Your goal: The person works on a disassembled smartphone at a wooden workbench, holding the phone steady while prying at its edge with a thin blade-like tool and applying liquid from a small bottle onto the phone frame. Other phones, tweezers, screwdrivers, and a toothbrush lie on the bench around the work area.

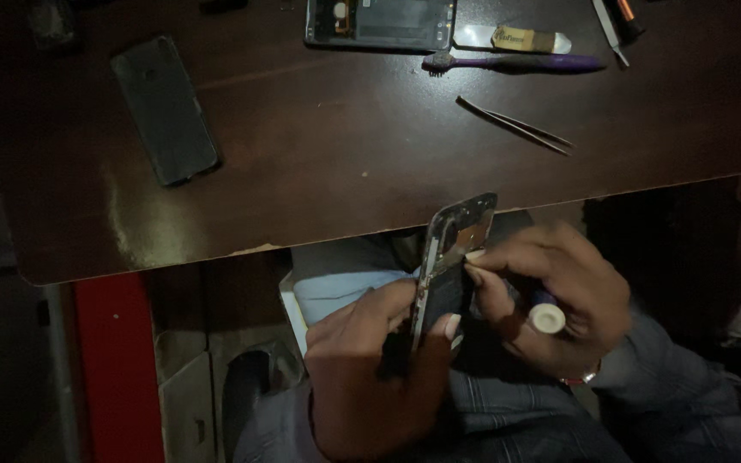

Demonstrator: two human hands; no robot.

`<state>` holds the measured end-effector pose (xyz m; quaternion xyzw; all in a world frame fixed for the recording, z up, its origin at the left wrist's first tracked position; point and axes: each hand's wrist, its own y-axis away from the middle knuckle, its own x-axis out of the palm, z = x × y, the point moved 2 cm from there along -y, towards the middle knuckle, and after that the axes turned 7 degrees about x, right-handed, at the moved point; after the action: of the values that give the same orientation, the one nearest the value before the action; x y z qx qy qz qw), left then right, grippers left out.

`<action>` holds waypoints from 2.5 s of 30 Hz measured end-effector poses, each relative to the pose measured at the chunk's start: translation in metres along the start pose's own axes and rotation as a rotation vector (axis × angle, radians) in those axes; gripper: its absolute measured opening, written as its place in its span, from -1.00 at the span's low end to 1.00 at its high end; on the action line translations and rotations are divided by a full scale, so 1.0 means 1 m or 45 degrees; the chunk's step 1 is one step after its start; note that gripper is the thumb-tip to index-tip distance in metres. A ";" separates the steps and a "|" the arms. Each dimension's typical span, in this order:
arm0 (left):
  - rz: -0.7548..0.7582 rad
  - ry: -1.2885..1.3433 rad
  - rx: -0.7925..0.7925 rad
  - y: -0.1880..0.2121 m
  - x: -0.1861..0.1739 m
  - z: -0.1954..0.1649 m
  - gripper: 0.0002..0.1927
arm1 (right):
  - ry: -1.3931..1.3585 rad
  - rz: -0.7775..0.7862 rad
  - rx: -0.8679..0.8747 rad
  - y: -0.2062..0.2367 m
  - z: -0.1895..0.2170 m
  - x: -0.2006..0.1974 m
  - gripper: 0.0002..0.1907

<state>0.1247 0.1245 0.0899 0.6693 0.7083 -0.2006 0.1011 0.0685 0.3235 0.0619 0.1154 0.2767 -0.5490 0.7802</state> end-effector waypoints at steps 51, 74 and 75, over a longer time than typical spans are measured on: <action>0.101 0.034 0.307 0.014 0.019 0.020 -0.71 | -0.026 0.071 -0.091 -0.009 0.006 -0.033 -0.77; 0.186 0.104 0.307 0.000 0.004 0.018 -0.77 | 0.061 0.044 -0.064 -0.018 0.014 -0.026 -0.76; 0.207 0.120 0.284 -0.001 0.004 0.019 -0.77 | 0.059 0.042 -0.082 -0.018 0.014 -0.025 -0.77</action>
<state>0.1213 0.1202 0.0712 0.7403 0.6289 -0.2375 0.0087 0.0500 0.3301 0.0899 0.1075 0.3102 -0.5241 0.7859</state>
